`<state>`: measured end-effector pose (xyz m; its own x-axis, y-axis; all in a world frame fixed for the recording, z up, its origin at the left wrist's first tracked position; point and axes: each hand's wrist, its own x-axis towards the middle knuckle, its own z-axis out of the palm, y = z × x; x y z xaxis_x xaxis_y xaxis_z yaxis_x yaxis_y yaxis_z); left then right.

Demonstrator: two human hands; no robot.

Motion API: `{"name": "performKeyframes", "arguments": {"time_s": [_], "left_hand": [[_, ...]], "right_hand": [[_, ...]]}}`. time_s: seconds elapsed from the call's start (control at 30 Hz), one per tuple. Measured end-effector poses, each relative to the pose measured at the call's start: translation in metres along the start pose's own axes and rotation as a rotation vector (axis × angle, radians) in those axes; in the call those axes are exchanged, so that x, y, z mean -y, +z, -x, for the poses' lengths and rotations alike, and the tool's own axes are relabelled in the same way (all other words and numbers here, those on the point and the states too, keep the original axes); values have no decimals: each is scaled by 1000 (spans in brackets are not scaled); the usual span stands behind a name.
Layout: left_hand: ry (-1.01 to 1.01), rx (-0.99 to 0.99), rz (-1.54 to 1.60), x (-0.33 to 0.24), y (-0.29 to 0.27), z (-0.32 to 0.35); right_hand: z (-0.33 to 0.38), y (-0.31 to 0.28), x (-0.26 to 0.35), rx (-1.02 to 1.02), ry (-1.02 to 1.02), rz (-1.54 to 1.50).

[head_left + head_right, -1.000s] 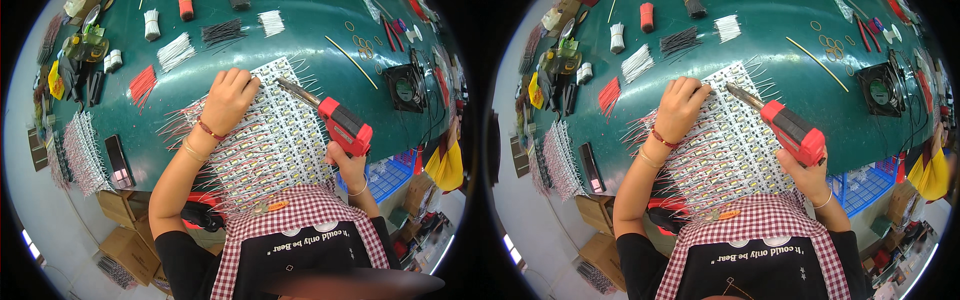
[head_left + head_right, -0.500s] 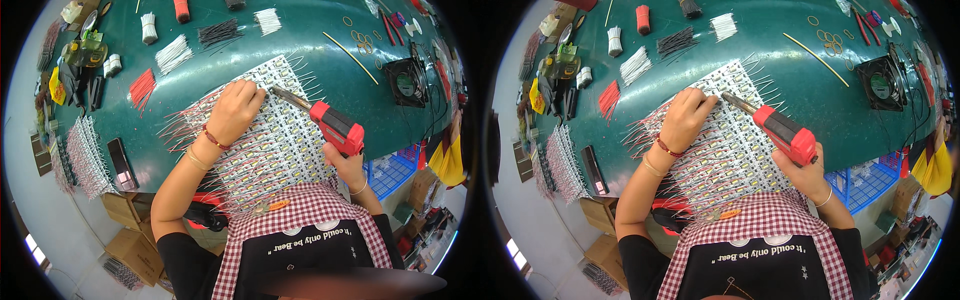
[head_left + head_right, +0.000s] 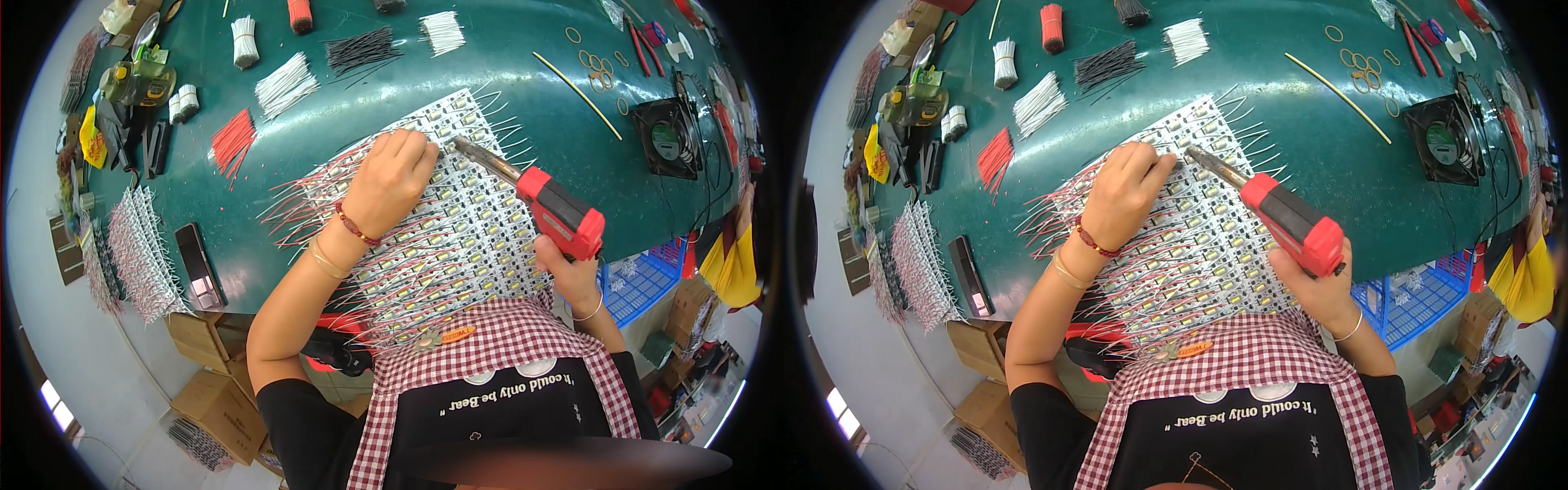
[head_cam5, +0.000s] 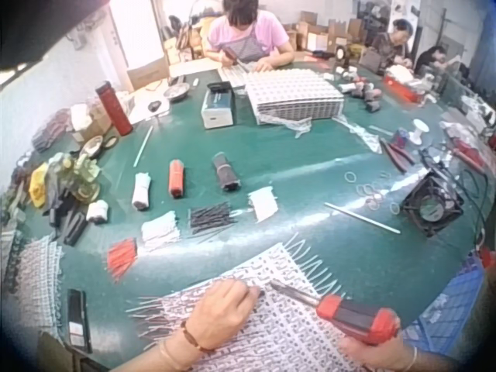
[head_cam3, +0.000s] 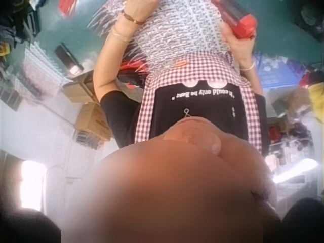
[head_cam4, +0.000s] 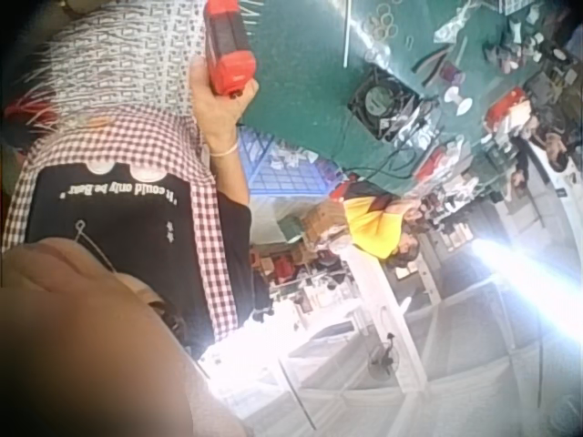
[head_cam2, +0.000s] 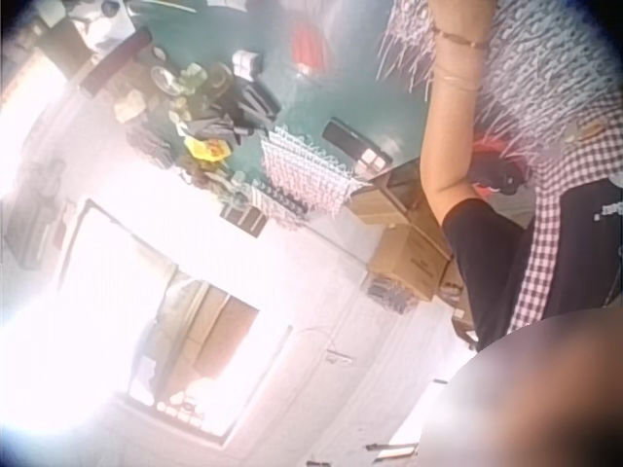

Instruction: The person assembles an LED panel by soldering electronic components and wires onto it with a handheld soldering iron.

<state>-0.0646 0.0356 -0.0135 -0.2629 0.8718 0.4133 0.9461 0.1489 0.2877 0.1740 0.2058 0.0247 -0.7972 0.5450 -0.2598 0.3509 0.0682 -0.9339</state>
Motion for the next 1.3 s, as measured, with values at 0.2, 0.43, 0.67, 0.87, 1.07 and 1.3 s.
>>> {"name": "performKeyframes", "arguments": {"time_s": [0.2, 0.43, 0.67, 0.87, 1.07, 1.3], "left_hand": [[2, 9, -10, -1, -2, 0], [14, -4, -15, 0, 0, -1], [12, -4, -15, -1, 0, -1], [23, -5, -27, 0, 1, 1], [71, 40, -126, 0, 0, 1], [31, -69, -74, -11, -13, 1]], "right_hand": [[0, -1, 1, 18, 43, -22], [1, 2, -6, -10, -91, 93], [2, 1, -1, -16, -60, -10], [3, -1, 8, 8, 76, -121], [9, -2, 7, 19, 33, -126], [22, -10, 0, 9, 54, -175]]}}
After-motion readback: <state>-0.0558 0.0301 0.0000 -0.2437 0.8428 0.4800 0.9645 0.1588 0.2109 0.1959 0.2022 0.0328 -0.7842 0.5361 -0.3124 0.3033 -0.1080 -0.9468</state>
